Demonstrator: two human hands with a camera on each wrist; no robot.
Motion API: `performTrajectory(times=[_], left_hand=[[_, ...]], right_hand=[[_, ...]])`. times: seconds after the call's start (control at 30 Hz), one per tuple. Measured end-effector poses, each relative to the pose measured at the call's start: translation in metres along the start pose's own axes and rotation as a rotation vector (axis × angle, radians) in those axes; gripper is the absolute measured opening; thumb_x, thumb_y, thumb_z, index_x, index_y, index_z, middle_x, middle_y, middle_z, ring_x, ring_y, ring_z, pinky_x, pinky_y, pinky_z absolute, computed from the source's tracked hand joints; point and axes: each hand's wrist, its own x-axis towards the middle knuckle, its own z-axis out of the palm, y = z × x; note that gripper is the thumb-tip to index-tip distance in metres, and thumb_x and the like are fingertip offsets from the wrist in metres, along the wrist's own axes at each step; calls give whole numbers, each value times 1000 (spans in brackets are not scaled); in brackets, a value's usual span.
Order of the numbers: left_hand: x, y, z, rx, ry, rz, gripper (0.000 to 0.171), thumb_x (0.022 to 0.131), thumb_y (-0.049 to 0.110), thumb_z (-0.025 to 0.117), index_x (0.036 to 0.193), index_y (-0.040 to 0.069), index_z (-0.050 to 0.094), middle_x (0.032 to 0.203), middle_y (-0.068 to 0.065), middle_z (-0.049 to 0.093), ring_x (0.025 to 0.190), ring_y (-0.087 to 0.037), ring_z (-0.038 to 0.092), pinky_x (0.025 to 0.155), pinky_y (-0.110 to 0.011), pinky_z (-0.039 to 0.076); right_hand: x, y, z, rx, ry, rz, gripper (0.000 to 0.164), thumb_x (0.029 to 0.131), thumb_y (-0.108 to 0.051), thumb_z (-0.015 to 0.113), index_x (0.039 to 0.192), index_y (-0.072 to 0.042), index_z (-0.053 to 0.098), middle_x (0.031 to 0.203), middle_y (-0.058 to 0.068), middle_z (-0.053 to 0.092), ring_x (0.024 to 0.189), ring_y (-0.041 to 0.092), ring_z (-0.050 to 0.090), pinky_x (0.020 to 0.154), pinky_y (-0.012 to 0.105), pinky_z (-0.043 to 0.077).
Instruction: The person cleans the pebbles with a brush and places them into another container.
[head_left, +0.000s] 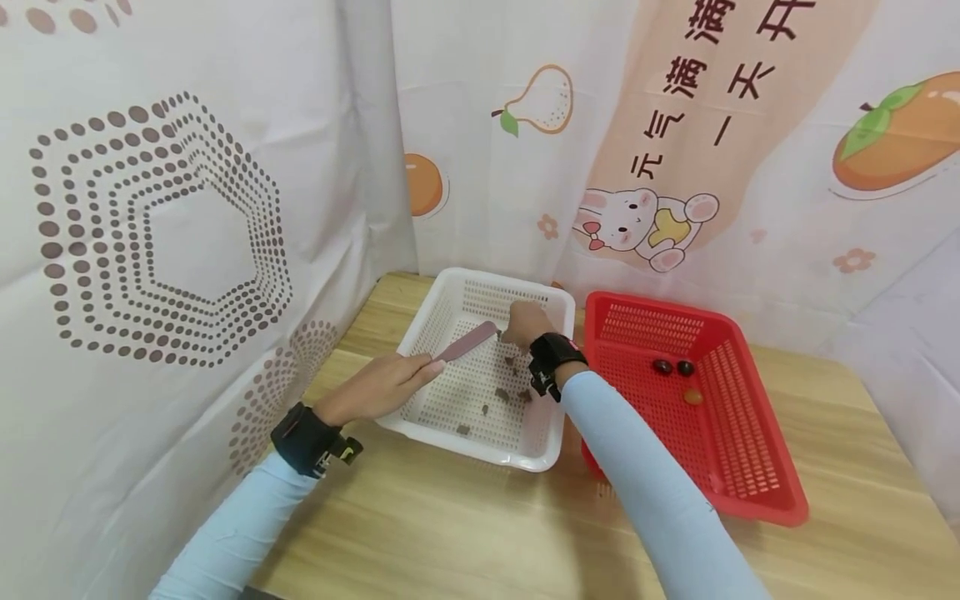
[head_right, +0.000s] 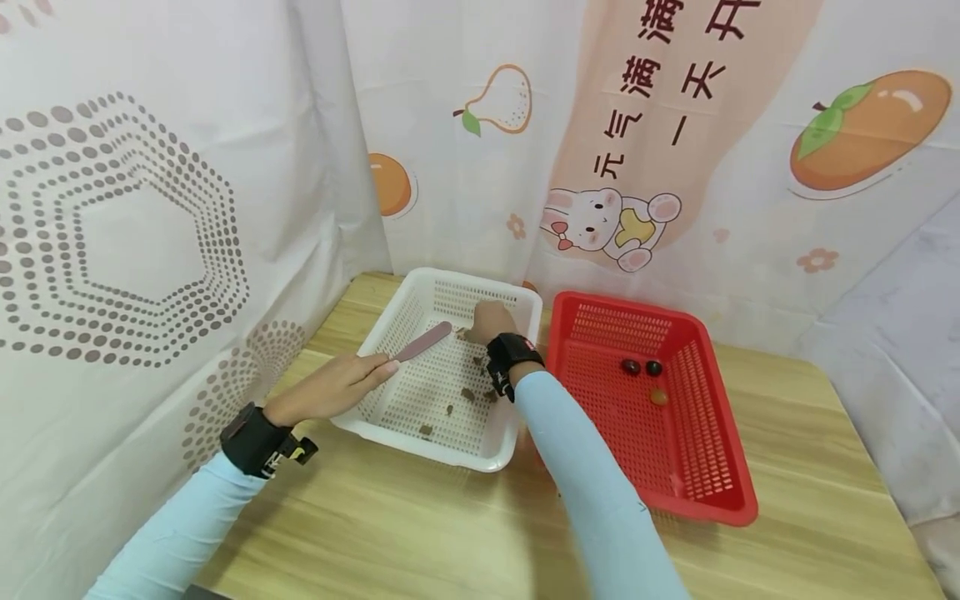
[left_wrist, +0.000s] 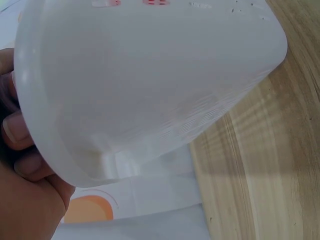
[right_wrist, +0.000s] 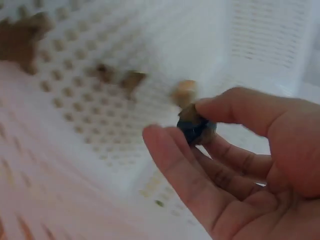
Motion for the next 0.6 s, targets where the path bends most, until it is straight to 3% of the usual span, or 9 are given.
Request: performTrajectory(times=[0.07, 0.13, 0.27, 0.37, 0.6], left_hand=[[1, 0, 0, 0, 5, -4, 44, 101, 53, 25, 91, 22, 54, 61, 8, 35, 60, -10, 48, 63, -32, 41], [1, 1, -1, -4, -1, -10, 44, 101, 53, 25, 90, 22, 53, 61, 7, 35, 59, -10, 47, 61, -31, 40], [1, 1, -4, -19, -21, -20, 44, 101, 54, 26, 91, 19, 52, 62, 6, 36, 56, -10, 43, 56, -31, 37], [0, 1, -5, -16, -2, -31, 45, 101, 54, 26, 88, 19, 50, 62, 6, 32, 54, -11, 40, 54, -31, 35], [3, 0, -7, 1, 46, -8, 42, 102, 51, 27, 84, 18, 46, 61, 6, 29, 51, -9, 31, 52, -29, 31]], right_hand=[[-9, -6, -18, 160, -62, 19, 23, 85, -16, 69, 68, -1, 62, 58, 10, 61, 53, 25, 65, 54, 33, 53], [-19, -12, -36, 383, -144, 26, 19, 89, -14, 67, 83, 4, 66, 76, 18, 66, 70, 34, 67, 67, 40, 55], [-37, -17, -60, 795, -290, 37, 24, 92, -7, 62, 113, 4, 61, 106, 27, 62, 92, 42, 63, 82, 48, 51], [-47, -13, -68, 965, -355, 12, 34, 93, -5, 61, 124, 5, 54, 111, 26, 61, 94, 37, 65, 84, 46, 50], [-73, -9, -68, 1285, -387, -5, 43, 91, 2, 60, 131, 8, 44, 119, 29, 55, 103, 35, 63, 90, 45, 46]])
